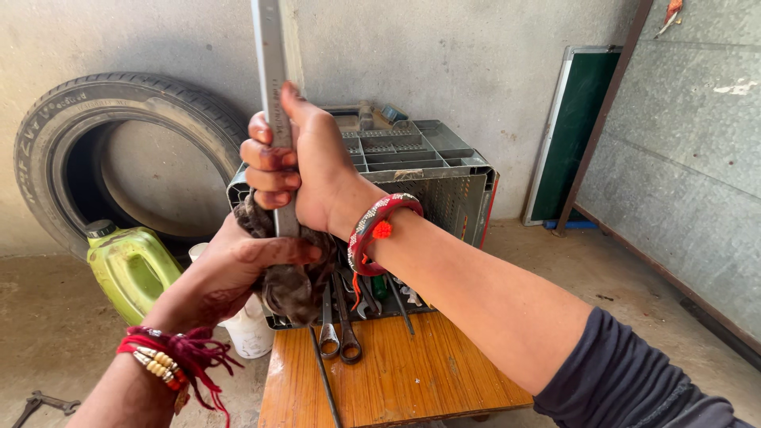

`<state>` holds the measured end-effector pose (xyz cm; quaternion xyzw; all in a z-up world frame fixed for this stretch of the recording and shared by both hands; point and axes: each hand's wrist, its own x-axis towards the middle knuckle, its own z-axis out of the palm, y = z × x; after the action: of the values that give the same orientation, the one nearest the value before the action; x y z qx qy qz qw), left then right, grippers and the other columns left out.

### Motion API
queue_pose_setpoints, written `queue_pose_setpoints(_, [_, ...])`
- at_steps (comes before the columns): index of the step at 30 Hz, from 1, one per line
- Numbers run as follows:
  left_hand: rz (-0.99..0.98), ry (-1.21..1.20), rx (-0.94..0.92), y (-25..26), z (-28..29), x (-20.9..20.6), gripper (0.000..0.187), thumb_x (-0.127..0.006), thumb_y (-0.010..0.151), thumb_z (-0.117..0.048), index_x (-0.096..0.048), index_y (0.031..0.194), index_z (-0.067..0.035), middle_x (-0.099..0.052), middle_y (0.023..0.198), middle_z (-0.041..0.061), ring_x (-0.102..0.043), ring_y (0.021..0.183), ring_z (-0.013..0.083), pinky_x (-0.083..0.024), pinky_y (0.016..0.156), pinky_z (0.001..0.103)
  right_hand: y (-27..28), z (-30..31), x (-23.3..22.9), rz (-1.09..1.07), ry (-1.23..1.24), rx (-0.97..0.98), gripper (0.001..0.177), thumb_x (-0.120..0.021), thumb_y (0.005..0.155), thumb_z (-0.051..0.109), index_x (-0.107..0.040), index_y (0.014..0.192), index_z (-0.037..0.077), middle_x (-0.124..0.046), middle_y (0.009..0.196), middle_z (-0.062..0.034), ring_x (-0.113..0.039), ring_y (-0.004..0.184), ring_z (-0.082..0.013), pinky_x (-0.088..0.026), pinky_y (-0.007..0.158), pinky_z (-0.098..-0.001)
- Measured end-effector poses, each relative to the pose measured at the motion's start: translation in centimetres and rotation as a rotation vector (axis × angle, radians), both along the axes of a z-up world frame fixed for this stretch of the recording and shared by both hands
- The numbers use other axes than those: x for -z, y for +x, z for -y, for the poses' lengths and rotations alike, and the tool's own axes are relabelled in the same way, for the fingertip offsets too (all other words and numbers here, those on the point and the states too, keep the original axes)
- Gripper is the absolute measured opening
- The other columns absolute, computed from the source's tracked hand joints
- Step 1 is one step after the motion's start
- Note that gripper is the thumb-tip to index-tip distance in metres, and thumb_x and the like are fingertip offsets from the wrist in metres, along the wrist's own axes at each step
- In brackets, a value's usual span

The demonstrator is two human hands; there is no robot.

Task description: The person cleans a metal mechanical part with a cloth and uses different wrenches to work on it. They move tools in and out of a plastic crate and handle various components on the floor.

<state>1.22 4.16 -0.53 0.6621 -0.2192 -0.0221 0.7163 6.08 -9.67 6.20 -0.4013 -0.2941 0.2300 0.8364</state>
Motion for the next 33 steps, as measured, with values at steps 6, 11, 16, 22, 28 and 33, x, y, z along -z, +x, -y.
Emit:
queue_pose_setpoints(6, [0.012, 0.000, -0.062, -0.2, 0.2, -0.7, 0.046, -0.081, 0.066, -0.003, -0.067, 0.110, -0.005, -0.076, 0.097, 0.005, -0.074, 0.085, 0.0162, -0.060, 0.075, 0.032, -0.6, -0.1, -0.9, 0.165, -0.024, -0.062, 0.059, -0.028, 0.107, 0.060, -0.050, 0.081, 0.011, -0.037, 0.054, 0.0034, -0.030, 0.042, -0.0111, -0.030, 0.044, -0.0323])
queue_pose_setpoints(11, [0.071, 0.254, -0.203, -0.2, 1.8, -0.3, 0.043, -0.089, 0.064, -0.003, -0.066, 0.100, -0.004, -0.075, 0.087, 0.008, -0.070, 0.076, 0.0154, -0.059, 0.072, 0.032, 0.9, 0.9, -3.0, 0.058, 0.033, 0.278, 0.058, -0.028, 0.105, 0.053, -0.059, 0.095, 0.006, -0.050, 0.060, -0.0004, -0.045, 0.047, -0.0127, -0.039, 0.052, -0.0316])
queue_pose_setpoints(16, [0.126, 0.199, -0.285, -0.2, 3.0, 0.2, 0.046, -0.089, 0.064, -0.005, -0.064, 0.103, -0.010, -0.070, 0.085, 0.000, -0.067, 0.077, 0.0095, -0.059, 0.072, 0.029, 2.3, 1.7, -1.8, 0.075, 0.028, 0.389, 0.047, -0.036, 0.107, 0.049, -0.058, 0.098, 0.008, -0.048, 0.061, 0.0011, -0.045, 0.047, -0.0121, -0.040, 0.052, -0.0328])
queue_pose_setpoints(22, [0.169, 0.082, -0.331, 0.3, 3.5, -0.1, 0.051, -0.088, 0.069, -0.005, -0.061, 0.112, -0.008, -0.068, 0.089, 0.001, -0.066, 0.080, 0.0104, -0.057, 0.073, 0.029, 2.9, 1.4, -1.7, 0.106, 0.024, 0.431, 0.041, -0.041, 0.105, 0.044, -0.058, 0.098, 0.008, -0.054, 0.063, -0.0015, -0.049, 0.049, -0.0142, -0.042, 0.052, -0.0335])
queue_pose_setpoints(28, [0.228, -0.118, -0.303, 1.6, 3.8, 0.6, 0.046, -0.084, 0.076, -0.009, -0.058, 0.114, -0.007, -0.072, 0.096, -0.001, -0.070, 0.085, 0.0098, -0.058, 0.076, 0.027, 3.8, 0.2, -0.2, 0.129, -0.088, 0.451, 0.030, -0.049, 0.103, 0.030, -0.062, 0.105, 0.003, -0.065, 0.073, -0.0060, -0.057, 0.058, -0.0158, -0.049, 0.057, -0.0328])
queue_pose_setpoints(33, [0.384, -0.133, -0.444, 3.4, 2.4, 2.3, 0.038, -0.081, 0.087, -0.013, -0.061, 0.118, -0.006, -0.065, 0.098, -0.002, -0.063, 0.086, 0.0073, -0.056, 0.077, 0.025, 5.6, -0.4, 1.3, 0.402, -0.346, 0.529, 0.022, -0.056, 0.098, 0.015, -0.067, 0.106, -0.001, -0.071, 0.089, -0.0082, -0.064, 0.078, -0.0138, -0.054, 0.076, -0.0297])
